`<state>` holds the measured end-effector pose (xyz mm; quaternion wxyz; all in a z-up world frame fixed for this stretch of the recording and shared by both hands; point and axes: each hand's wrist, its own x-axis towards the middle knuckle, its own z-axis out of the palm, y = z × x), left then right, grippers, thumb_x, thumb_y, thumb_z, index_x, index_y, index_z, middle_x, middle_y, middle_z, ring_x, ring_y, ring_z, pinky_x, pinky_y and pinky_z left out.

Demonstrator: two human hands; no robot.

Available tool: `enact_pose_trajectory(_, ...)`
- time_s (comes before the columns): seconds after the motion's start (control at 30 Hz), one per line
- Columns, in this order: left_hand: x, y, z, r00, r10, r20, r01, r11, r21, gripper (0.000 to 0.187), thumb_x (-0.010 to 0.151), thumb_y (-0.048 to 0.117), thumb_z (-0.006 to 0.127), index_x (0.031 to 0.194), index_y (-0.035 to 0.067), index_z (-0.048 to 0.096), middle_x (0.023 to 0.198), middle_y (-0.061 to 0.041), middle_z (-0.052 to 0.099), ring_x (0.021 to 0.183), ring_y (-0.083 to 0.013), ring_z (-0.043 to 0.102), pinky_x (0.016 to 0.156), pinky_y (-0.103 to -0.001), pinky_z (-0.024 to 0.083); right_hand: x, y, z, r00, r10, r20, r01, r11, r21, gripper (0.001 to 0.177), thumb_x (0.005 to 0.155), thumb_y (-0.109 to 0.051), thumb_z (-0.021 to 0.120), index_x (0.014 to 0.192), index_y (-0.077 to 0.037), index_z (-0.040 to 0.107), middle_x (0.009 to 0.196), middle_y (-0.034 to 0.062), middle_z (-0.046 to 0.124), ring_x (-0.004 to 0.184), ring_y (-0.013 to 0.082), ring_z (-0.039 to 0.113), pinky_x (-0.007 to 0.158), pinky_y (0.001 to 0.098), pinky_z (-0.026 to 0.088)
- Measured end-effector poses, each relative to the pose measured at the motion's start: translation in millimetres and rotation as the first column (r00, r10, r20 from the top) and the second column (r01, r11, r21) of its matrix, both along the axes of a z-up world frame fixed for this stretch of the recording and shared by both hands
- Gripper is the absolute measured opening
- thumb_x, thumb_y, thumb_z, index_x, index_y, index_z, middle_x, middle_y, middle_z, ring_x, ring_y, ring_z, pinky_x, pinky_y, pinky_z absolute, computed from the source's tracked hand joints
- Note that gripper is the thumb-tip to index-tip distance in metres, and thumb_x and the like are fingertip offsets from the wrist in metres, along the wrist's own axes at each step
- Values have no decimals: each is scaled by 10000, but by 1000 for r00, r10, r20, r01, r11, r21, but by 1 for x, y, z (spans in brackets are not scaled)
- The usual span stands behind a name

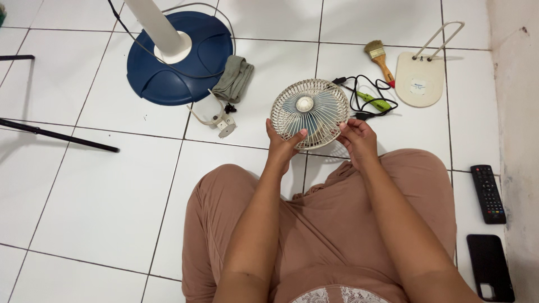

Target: The person sits on the floor and assembles a small electric fan. They attach the front grille to the fan body, then pick up the base and insert a small metal rod into the stand mechanism.

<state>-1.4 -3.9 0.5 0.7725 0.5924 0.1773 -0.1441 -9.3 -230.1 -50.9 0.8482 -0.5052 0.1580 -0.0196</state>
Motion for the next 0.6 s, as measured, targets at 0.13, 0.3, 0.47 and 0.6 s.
enact_pose_trajectory(0.13, -3, -2, 3, 1000, 24, 18, -22, 996, -84, 1347, 713, 196, 855, 1569, 230, -185, 1520, -203, 411, 1246, -348, 590, 931, -558, 560, 0, 3, 0, 999, -6, 41, 4, 999, 49, 323, 951, -103, 729, 1196, -29, 532, 1115, 109, 696, 993, 189, 680, 886, 353, 567)
enact_pose_trajectory(0.3, 2, 12, 0, 994, 75, -74, -90, 970, -224, 945, 890, 529, 648, 1588, 283, 60, 1466, -223, 459, 1194, -389, 609, 899, -588, 561, 2, -1, -6, 999, -37, 24, 36, 997, 67, 347, 978, -119, 681, 1242, -40, 472, 1123, 125, 694, 1003, 207, 675, 899, 374, 562)
enact_pose_trajectory(0.47, 8, 18, -9, 995, 50, -91, -73, 958, -276, 669, 964, 580, 486, 1511, 309, 213, 1397, -220, 514, 1179, -382, 615, 912, -623, 559, 4, -7, -12, 998, -68, 7, 67, 994, 86, 331, 992, -118, 670, 1253, -43, 480, 1127, 124, 682, 990, 204, 661, 886, 366, 550)
enact_pose_trajectory(0.6, 8, 20, -13, 995, 49, -83, -71, 955, -287, 611, 989, 526, 475, 1506, 314, 230, 1391, -218, 520, 1178, -382, 614, 921, -628, 558, 4, -6, -10, 997, -76, -15, 77, 993, 90, 312, 995, -120, 652, 1246, -48, 480, 1114, 115, 681, 978, 206, 663, 884, 368, 552)
